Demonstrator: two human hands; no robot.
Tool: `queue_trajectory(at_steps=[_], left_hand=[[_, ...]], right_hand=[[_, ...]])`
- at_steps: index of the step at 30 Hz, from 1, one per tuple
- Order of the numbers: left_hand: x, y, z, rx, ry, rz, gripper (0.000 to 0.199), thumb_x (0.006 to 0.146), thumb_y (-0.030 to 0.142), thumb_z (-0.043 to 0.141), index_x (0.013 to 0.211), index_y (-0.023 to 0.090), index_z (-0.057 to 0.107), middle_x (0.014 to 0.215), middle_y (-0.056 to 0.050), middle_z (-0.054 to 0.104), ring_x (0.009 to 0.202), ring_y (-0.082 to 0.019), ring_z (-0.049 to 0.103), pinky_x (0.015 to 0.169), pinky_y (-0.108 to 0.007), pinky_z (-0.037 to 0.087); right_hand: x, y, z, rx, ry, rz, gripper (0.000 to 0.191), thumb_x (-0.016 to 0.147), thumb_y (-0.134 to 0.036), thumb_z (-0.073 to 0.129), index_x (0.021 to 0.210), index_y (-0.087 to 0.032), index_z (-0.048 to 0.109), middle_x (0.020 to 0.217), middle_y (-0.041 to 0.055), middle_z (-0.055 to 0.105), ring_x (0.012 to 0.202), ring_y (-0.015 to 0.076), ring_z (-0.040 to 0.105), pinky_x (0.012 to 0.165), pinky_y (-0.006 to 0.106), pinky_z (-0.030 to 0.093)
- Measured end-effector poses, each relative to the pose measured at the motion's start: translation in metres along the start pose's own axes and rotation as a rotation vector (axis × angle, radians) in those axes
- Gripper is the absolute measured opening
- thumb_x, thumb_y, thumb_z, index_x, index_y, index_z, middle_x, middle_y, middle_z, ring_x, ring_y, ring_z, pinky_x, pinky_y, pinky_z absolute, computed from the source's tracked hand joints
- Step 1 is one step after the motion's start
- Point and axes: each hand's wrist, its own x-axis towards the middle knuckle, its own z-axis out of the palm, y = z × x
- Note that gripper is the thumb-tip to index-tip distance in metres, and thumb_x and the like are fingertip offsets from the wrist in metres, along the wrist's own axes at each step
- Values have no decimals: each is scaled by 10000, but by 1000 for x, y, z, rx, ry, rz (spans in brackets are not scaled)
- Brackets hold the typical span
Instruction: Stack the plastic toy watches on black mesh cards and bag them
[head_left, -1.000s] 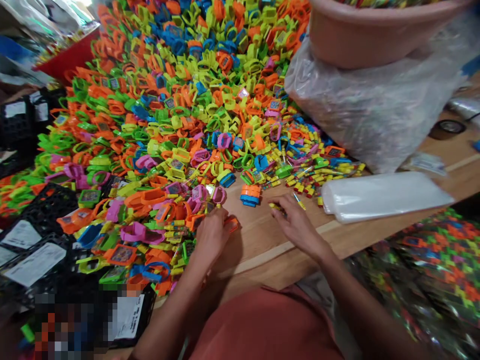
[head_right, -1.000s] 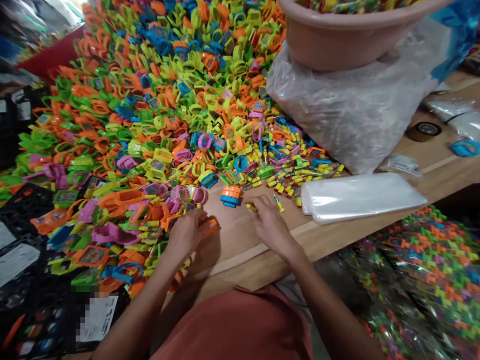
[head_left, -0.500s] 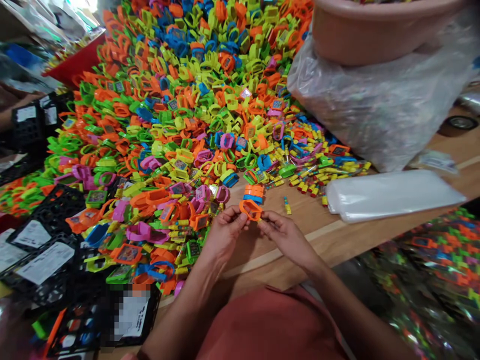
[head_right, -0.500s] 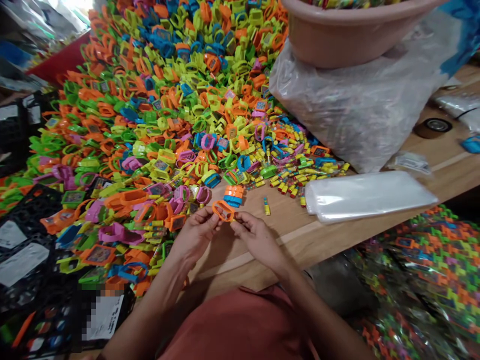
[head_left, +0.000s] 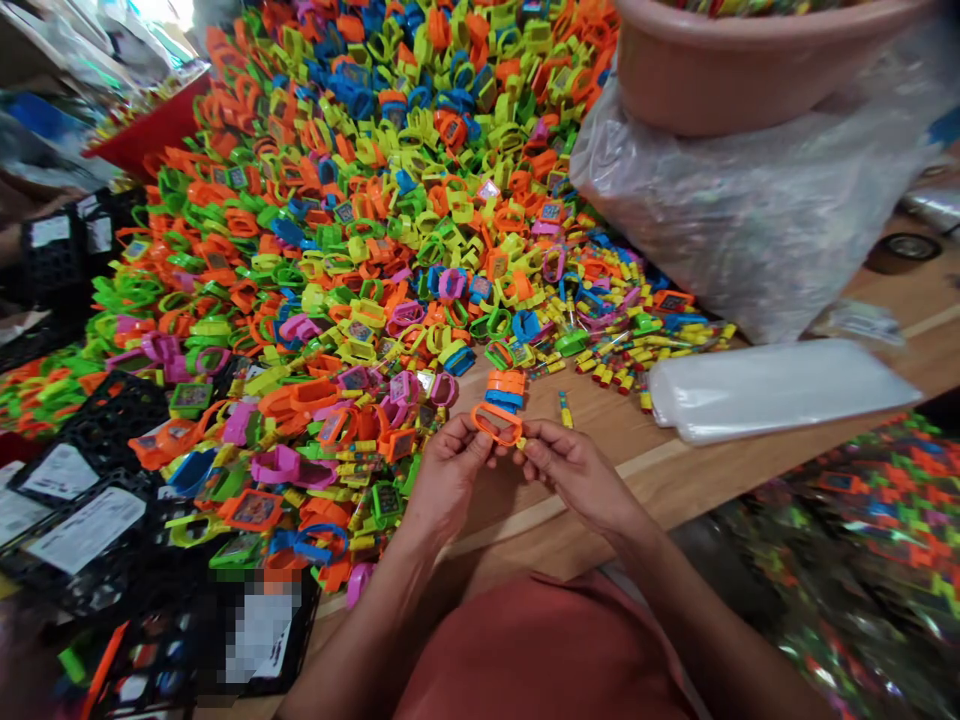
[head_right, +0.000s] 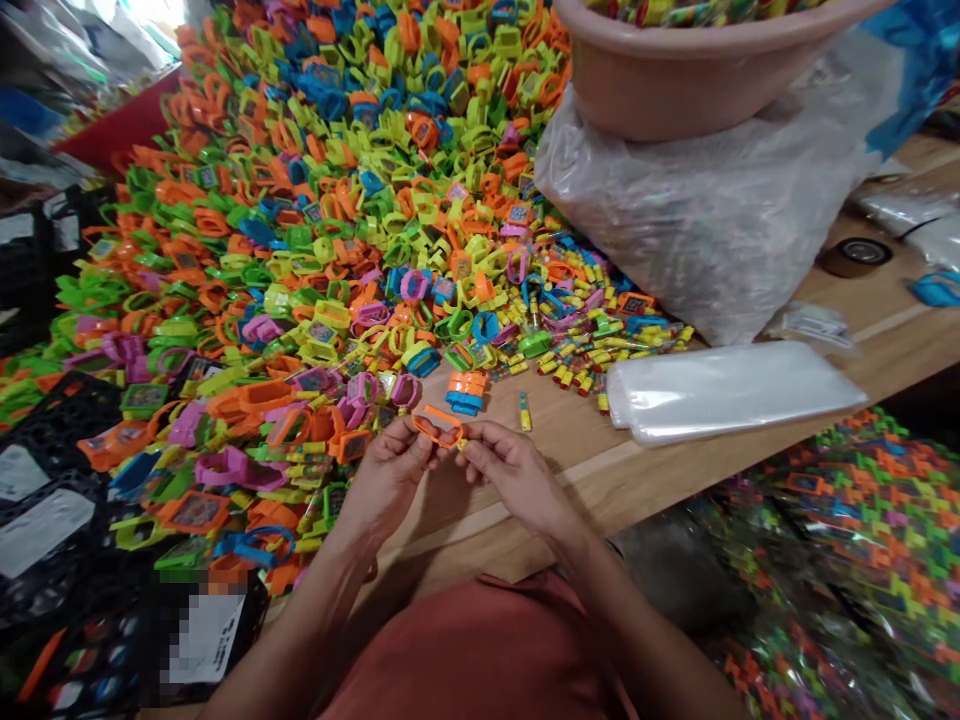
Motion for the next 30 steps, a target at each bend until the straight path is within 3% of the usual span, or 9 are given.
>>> queue_trajectory(at_steps=[6, 9, 11, 14, 16, 18, 22, 24, 30], left_hand=[[-8, 11, 2, 266, 4, 83, 239, 799, 385, 792, 767, 165, 704, 712, -6, 680, 668, -120, 578, 657, -229, 474], [-17, 39, -14, 470, 72, 93, 189, 785, 368, 757, 793, 180, 741, 693, -8, 698, 617, -132, 592, 604, -240, 502], [-26, 68, -32, 638, 259, 158, 196, 739, 369, 781, 825, 194, 763, 716, -10, 723, 605, -146, 615, 556, -242, 512], [-34, 110, -58, 860, 697, 287, 318, 702, 416, 838, 949, 228, 769, 696, 15, 717, 535, -151, 602, 443, -230, 463], [-31, 121, -66, 924, 835, 378, 344, 725, 444, 839, 986, 236, 752, 641, 37, 675, 499, -147, 581, 419, -226, 427], [-18, 113, -61, 955, 707, 480, 247, 784, 415, 797, 933, 227, 743, 681, 27, 687, 571, -157, 624, 505, -247, 484], [34, 56, -26, 1123, 62, 482, 170, 950, 254, 603, 961, 202, 765, 922, -48, 769, 870, -194, 705, 812, -299, 554], [61, 28, -8, 1300, -123, 441, 244, 984, 170, 526, 1048, 174, 761, 1029, -89, 765, 977, -213, 694, 899, -317, 532], [98, -5, 1, 1428, -152, 417, 335, 915, 42, 505, 1121, 146, 747, 1130, -157, 718, 1097, -289, 640, 1015, -416, 466]], right_hand=[[0, -2, 8, -114, -15, -37, 292, 960, -486, 642, 977, -202, 706, 771, -13, 623, 651, 120, 542, 635, 246, 463], [1, -2, 6, -189, -51, -78, 280, 982, -447, 620, 1124, -224, 712, 998, 43, 718, 891, 177, 667, 814, 304, 547], [1, -3, -8, -352, -5, -152, 269, 994, -399, 613, 1198, -250, 707, 1158, 70, 712, 1073, 213, 666, 927, 346, 547], [2, -5, -43, -720, 99, -296, 249, 1026, -290, 545, 1186, -273, 734, 1212, 86, 695, 1143, 238, 648, 981, 395, 535], [4, -3, -64, -951, 130, -375, 295, 1013, -192, 505, 1145, -271, 758, 1245, 96, 696, 1176, 260, 631, 1013, 446, 521], [7, 0, -76, -1121, 110, -411, 357, 977, -109, 490, 1149, -263, 763, 1309, 107, 688, 1213, 284, 608, 1037, 495, 505], [11, 11, -74, -1251, -27, -423, 401, 928, -45, 503, 1179, -237, 749, 1335, 120, 684, 1218, 296, 587, 1040, 501, 500], [10, 14, -70, -1249, -62, -419, 430, 904, -14, 501, 1188, -229, 742, 1297, 120, 693, 1223, 292, 574, 1030, 476, 506], [1, 9, -65, -1218, -67, -362, 523, 890, 46, 429, 1225, -232, 719, 1319, 111, 655, 1241, 261, 566, 1033, 420, 493]])
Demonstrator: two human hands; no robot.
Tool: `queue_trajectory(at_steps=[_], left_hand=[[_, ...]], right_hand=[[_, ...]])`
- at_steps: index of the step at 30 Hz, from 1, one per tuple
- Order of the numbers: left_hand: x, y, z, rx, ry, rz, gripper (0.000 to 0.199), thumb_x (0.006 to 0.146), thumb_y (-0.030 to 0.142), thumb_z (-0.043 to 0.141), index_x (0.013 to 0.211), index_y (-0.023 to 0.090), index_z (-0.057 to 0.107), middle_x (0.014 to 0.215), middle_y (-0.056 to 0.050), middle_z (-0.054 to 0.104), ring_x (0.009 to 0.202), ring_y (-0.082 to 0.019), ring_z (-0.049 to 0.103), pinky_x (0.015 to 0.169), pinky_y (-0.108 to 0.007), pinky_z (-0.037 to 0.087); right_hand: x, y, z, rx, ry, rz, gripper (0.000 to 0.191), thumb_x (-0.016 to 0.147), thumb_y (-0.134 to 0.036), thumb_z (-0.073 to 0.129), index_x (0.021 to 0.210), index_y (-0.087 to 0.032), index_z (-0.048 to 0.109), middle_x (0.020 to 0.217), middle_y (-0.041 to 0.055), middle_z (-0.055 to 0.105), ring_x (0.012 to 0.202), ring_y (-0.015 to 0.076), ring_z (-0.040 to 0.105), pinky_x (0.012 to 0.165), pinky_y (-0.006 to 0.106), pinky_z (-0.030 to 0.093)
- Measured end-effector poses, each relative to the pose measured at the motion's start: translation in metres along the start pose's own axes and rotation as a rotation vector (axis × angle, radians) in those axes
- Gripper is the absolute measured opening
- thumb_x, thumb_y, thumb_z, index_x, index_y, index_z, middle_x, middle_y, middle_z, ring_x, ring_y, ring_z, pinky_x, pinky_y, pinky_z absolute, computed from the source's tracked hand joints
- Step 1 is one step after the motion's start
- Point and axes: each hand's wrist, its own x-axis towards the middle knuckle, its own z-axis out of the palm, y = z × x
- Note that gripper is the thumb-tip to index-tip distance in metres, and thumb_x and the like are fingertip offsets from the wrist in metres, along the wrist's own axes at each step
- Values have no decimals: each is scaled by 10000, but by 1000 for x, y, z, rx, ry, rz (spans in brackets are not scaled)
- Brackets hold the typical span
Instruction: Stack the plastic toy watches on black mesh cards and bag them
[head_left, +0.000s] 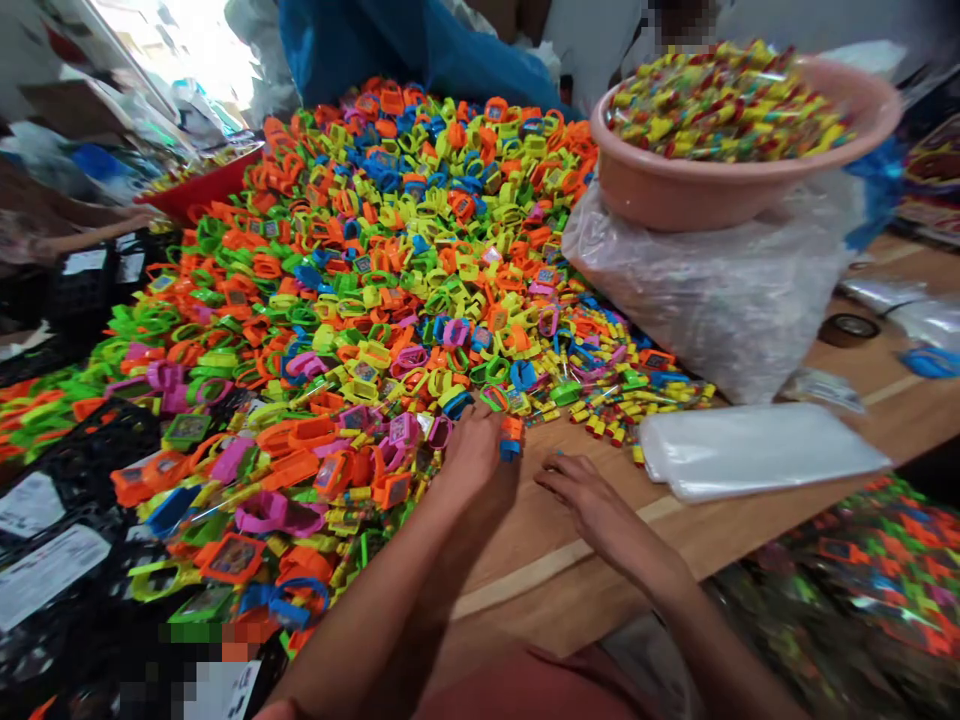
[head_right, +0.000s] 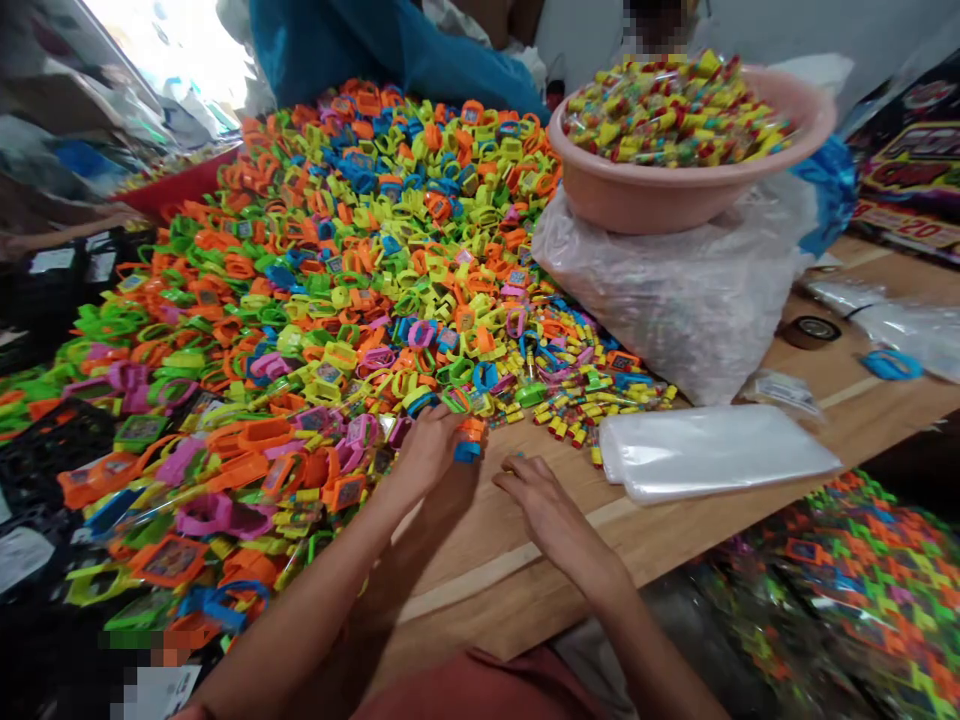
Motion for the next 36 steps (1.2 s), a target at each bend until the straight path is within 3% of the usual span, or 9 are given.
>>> queue_trajectory(at_steps=[5, 9, 13, 17, 21, 24, 27, 36], left_hand=[[-11, -2, 1, -7, 12, 3, 295, 918, 84, 556, 1146, 163, 726, 1125, -140, 718, 1079, -283, 628, 988, -410, 474], [-23, -2, 6, -32, 51, -5, 307, 942, 84, 527, 1170, 199, 697, 1139, -106, 708, 1109, -261, 615, 961, -376, 480], [-30, -4, 7, -27, 83, -43, 148, 935, 117, 592, 977, 192, 714, 1043, -100, 707, 1074, -279, 609, 936, -387, 470], [-32, 1, -3, -50, 106, -61, 103, 935, 140, 631, 888, 196, 705, 951, -73, 707, 984, -261, 617, 878, -366, 470], [-37, 14, -16, -158, 156, -68, 95, 921, 139, 670, 879, 213, 713, 939, -46, 721, 959, -240, 620, 848, -337, 467], [-42, 20, -20, -239, 175, -18, 119, 925, 119, 672, 928, 210, 748, 922, -44, 740, 922, -228, 618, 815, -322, 459], [-47, 20, -18, -268, 188, 67, 161, 944, 120, 662, 1002, 215, 779, 950, -51, 757, 916, -225, 603, 795, -323, 443], [-57, 18, -19, -56, 343, 247, 232, 976, 125, 626, 1032, 277, 792, 1004, -28, 772, 980, -252, 506, 845, -405, 333]], right_hand=[[5, 0, 2, -27, 34, 29, 290, 981, -72, 487, 1050, -228, 721, 1042, 96, 693, 1013, 266, 603, 884, 404, 496], [12, 0, 9, -37, 147, 109, 199, 1018, -177, 519, 1120, -248, 675, 1097, 86, 711, 1045, 284, 584, 918, 441, 454], [16, -6, 12, 57, 190, 136, 186, 1015, -206, 519, 1125, -253, 661, 1100, 78, 717, 1085, 285, 603, 947, 454, 443], [20, -12, 14, 228, 237, 165, 188, 1020, -269, 505, 1130, -257, 656, 1111, 80, 721, 1087, 274, 643, 950, 443, 474], [24, -18, 16, 520, 307, 297, 227, 1025, -375, 502, 1154, -246, 636, 1047, 58, 718, 935, 217, 682, 808, 351, 534], [29, -24, 14, 708, 276, 365, 289, 1006, -421, 525, 1177, -224, 650, 952, 35, 710, 804, 177, 659, 728, 309, 523], [33, -32, 9, 845, 266, 405, 369, 950, -439, 598, 1216, -193, 668, 964, 45, 717, 789, 167, 640, 721, 301, 510], [36, -44, -2, 1134, 224, 436, 456, 797, -458, 813, 1168, -205, 734, 954, 33, 736, 774, 152, 629, 734, 292, 488]])
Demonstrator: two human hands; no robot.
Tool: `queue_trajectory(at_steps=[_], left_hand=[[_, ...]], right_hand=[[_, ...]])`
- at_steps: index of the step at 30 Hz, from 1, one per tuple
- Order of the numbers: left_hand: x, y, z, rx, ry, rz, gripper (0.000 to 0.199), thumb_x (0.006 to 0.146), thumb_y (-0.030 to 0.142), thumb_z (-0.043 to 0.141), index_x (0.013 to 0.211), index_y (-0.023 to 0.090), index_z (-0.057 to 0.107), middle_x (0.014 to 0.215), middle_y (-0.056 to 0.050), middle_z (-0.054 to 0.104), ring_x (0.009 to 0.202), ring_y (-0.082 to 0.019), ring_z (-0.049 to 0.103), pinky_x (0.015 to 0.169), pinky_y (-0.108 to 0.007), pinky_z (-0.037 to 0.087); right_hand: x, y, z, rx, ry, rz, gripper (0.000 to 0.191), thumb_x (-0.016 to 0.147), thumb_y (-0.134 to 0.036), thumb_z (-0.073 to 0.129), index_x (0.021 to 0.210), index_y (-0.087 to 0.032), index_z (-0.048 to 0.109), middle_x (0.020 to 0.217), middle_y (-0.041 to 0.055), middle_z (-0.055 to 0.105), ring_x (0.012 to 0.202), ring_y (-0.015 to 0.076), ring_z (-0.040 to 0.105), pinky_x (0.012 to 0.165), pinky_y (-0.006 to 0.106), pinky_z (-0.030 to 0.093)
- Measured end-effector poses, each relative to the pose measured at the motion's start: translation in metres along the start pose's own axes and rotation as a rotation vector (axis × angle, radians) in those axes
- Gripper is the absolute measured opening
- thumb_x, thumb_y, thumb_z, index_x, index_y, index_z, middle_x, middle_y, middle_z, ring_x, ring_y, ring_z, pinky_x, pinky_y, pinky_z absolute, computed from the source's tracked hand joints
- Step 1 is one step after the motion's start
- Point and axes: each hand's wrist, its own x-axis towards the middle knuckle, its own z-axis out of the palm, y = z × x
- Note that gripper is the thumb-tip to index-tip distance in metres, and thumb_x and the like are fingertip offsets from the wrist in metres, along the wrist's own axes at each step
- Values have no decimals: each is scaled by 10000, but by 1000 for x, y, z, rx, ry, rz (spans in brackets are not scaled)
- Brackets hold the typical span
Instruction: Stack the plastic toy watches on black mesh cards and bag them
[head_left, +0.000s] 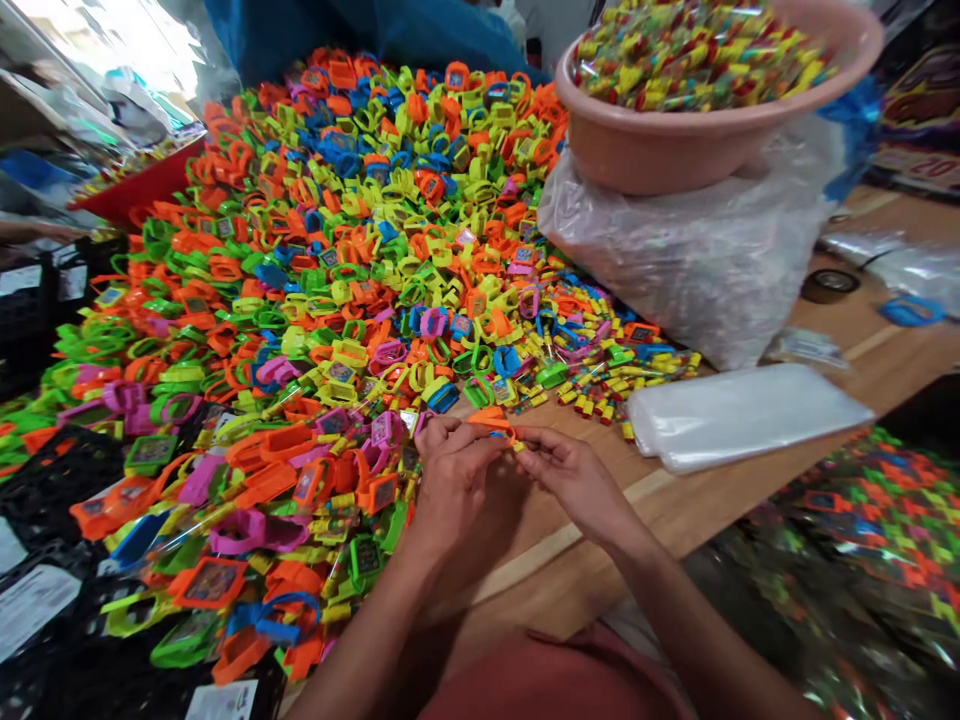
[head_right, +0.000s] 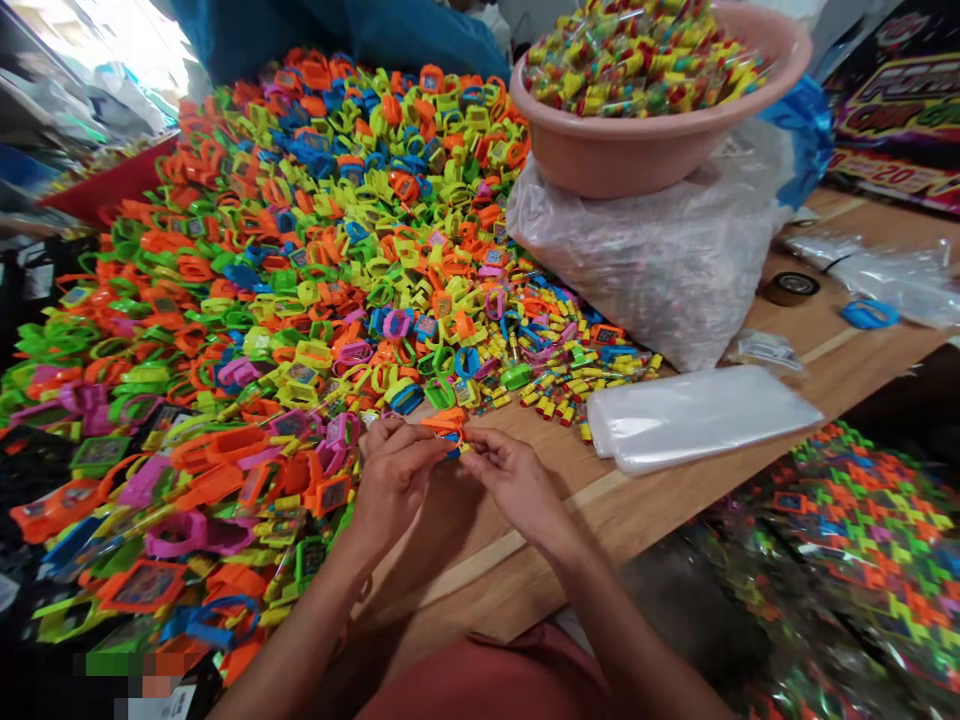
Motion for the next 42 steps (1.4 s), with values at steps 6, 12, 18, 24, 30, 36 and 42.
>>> queue_trajectory(at_steps=[6, 12, 18, 24, 30, 36, 42], left_hand=[[3, 0, -4, 55, 16, 51, 242, 973, 100, 620, 1009, 276, 781, 1025, 1, 775, 975, -243, 493, 865, -413, 299], [2, 5, -4, 118, 1, 59, 253, 979, 104, 607, 1031, 279, 781, 995, -13, 779, 972, -253, 495, 847, -407, 295], [1, 17, 3, 152, -23, 65, 303, 971, 52, 557, 1022, 260, 771, 990, -16, 782, 918, -250, 488, 813, -412, 289], [-11, -22, -58, 339, -63, -121, 230, 970, 197, 584, 904, 276, 789, 926, -32, 771, 863, -283, 549, 765, -397, 338], [-8, -42, -83, 357, -11, -241, 224, 966, 312, 588, 1002, 208, 784, 983, -94, 738, 898, -285, 634, 809, -395, 472], [8, -12, 9, 173, -311, -227, 189, 968, 172, 581, 1016, 178, 764, 990, -85, 735, 948, -256, 627, 862, -367, 488], [4, -25, 31, 216, -307, -234, 212, 936, 127, 539, 956, 176, 743, 1008, -111, 707, 936, -277, 598, 823, -389, 472]], right_hand=[[0, 5, 1, 156, -35, 27, 414, 778, -449, 858, 1115, -226, 767, 959, 28, 726, 760, 128, 593, 717, 266, 453], [2, 5, -2, 17, -47, -20, 329, 816, -374, 784, 1098, -210, 740, 958, 28, 722, 812, 153, 612, 757, 282, 473], [2, 12, 6, -142, -6, -80, 215, 890, -333, 655, 1054, -202, 702, 929, 13, 716, 798, 156, 618, 733, 277, 482], [10, 1, -26, -471, 4, -275, 259, 989, -334, 594, 1206, -227, 687, 1187, 73, 710, 1066, 218, 658, 914, 349, 508], [39, -4, -106, -1327, 187, -393, 371, 903, -8, 444, 1041, -165, 750, 1055, 137, 736, 1015, 275, 614, 912, 398, 427], [39, 10, -97, -1437, 63, -462, 312, 930, -47, 500, 1137, -170, 699, 1104, 132, 710, 1029, 275, 576, 895, 368, 407], [29, 23, -84, -1444, 115, -449, 238, 943, -58, 521, 1087, -190, 657, 1084, 121, 703, 986, 292, 542, 872, 397, 400]])
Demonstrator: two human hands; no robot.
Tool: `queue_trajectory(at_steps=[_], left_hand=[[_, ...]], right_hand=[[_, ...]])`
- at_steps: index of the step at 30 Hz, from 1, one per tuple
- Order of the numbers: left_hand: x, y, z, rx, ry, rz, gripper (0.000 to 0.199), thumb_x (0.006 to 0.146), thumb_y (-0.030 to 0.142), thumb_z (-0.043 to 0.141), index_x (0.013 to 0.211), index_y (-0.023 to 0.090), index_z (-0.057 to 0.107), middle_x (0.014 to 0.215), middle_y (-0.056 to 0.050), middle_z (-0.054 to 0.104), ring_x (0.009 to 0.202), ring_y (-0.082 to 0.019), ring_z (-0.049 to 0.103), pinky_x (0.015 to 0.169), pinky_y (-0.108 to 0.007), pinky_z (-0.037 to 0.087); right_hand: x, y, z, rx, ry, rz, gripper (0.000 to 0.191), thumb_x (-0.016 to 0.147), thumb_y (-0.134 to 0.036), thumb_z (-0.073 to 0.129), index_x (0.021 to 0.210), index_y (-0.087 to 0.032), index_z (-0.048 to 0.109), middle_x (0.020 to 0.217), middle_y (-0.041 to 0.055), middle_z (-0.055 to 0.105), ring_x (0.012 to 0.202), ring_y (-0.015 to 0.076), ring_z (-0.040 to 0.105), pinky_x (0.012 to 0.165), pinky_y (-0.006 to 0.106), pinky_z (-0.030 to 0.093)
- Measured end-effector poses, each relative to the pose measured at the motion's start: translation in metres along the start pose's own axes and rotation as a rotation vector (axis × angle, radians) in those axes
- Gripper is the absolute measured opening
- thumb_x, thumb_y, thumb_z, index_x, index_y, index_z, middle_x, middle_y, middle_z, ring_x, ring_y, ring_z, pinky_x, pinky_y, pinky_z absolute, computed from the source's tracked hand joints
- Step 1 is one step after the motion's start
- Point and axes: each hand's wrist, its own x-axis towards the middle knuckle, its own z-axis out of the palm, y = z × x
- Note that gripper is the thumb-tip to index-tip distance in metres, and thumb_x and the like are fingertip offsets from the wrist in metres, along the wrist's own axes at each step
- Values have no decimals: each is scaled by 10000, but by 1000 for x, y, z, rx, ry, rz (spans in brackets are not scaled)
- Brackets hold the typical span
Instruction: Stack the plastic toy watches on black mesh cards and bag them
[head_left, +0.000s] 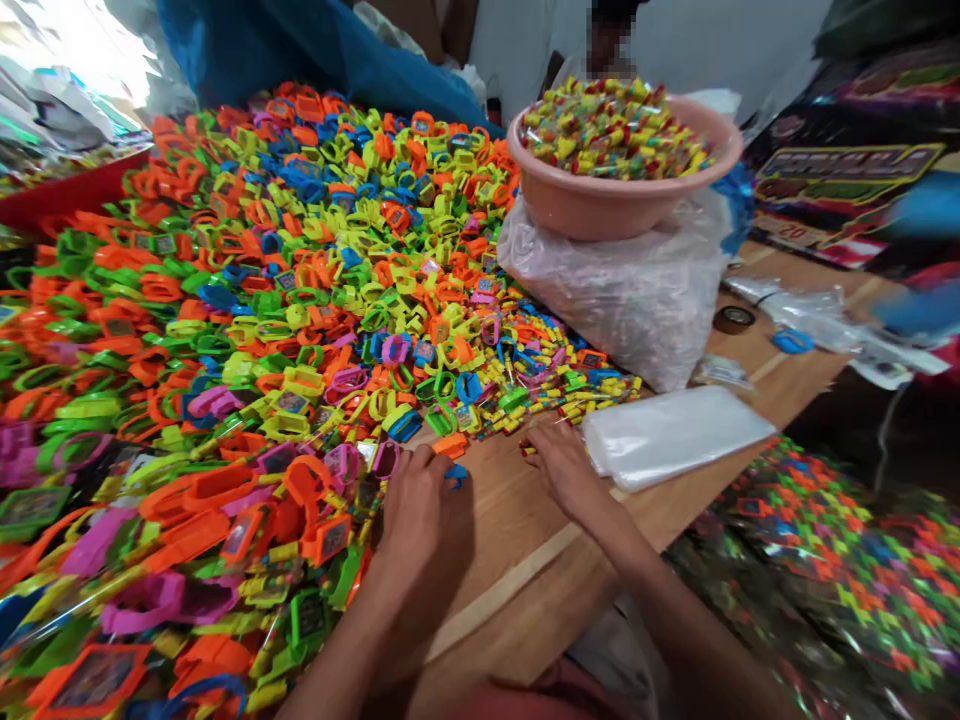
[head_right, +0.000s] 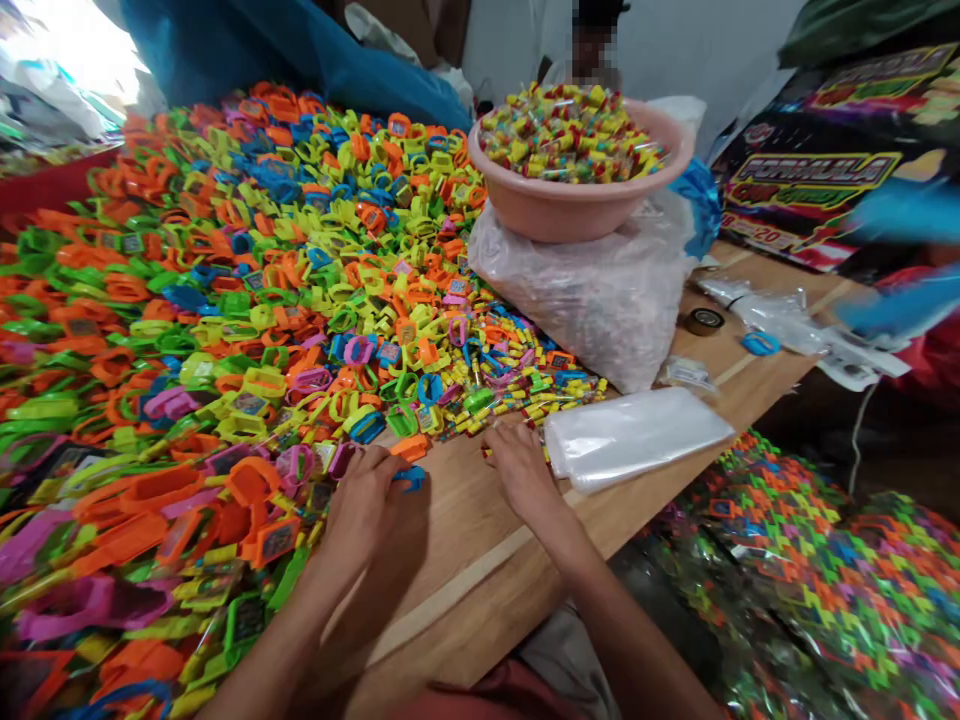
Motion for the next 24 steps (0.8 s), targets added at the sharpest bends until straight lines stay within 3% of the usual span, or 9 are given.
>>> queue_trajectory(at_steps=[4, 9, 13, 16, 20, 24], left_hand=[[-3, -9, -1, -152, 31, -42, 182, 884, 115, 559, 908, 171, 731, 918, -101, 699, 886, -268, 599, 797, -386, 468], [-9, 3, 1, -423, 88, -111, 154, 865, 126, 614, 928, 189, 740, 921, -67, 716, 851, -224, 640, 769, -333, 476], [-12, 14, 2, -772, 131, -208, 61, 862, 204, 692, 887, 212, 748, 851, -33, 737, 783, -198, 648, 728, -294, 461], [-12, 19, -2, -823, 172, -179, 109, 863, 215, 703, 943, 221, 777, 974, -57, 767, 920, -224, 681, 821, -322, 484], [-11, 25, -11, -845, 220, -127, 151, 847, 183, 695, 932, 231, 811, 1026, -70, 774, 999, -237, 687, 908, -355, 490], [-9, 30, -16, -1161, 226, -312, 85, 776, 247, 786, 845, 198, 786, 857, -40, 754, 796, -180, 660, 758, -286, 495]], right_hand=[[-1, -8, 0, 97, 30, 27, 225, 971, -92, 493, 1083, -197, 657, 1070, 131, 700, 1017, 313, 559, 892, 436, 406], [-5, -34, 3, 501, 84, 109, 197, 1019, -221, 473, 1133, -218, 633, 1064, 103, 651, 1027, 267, 599, 897, 399, 457], [-11, -55, 13, 905, -62, 223, 170, 1013, -351, 535, 1124, -253, 620, 984, 30, 666, 907, 209, 617, 813, 331, 485], [-13, -69, 13, 1117, -126, 302, 237, 993, -412, 575, 1144, -236, 624, 963, 14, 669, 863, 178, 613, 800, 307, 483], [-7, -80, -3, 1277, -146, 350, 309, 955, -458, 613, 1127, -204, 655, 926, 17, 663, 803, 158, 594, 769, 297, 476], [-3, -82, -16, 1290, -119, 362, 314, 914, -475, 661, 1091, -215, 674, 876, 15, 650, 762, 160, 577, 713, 293, 471]])
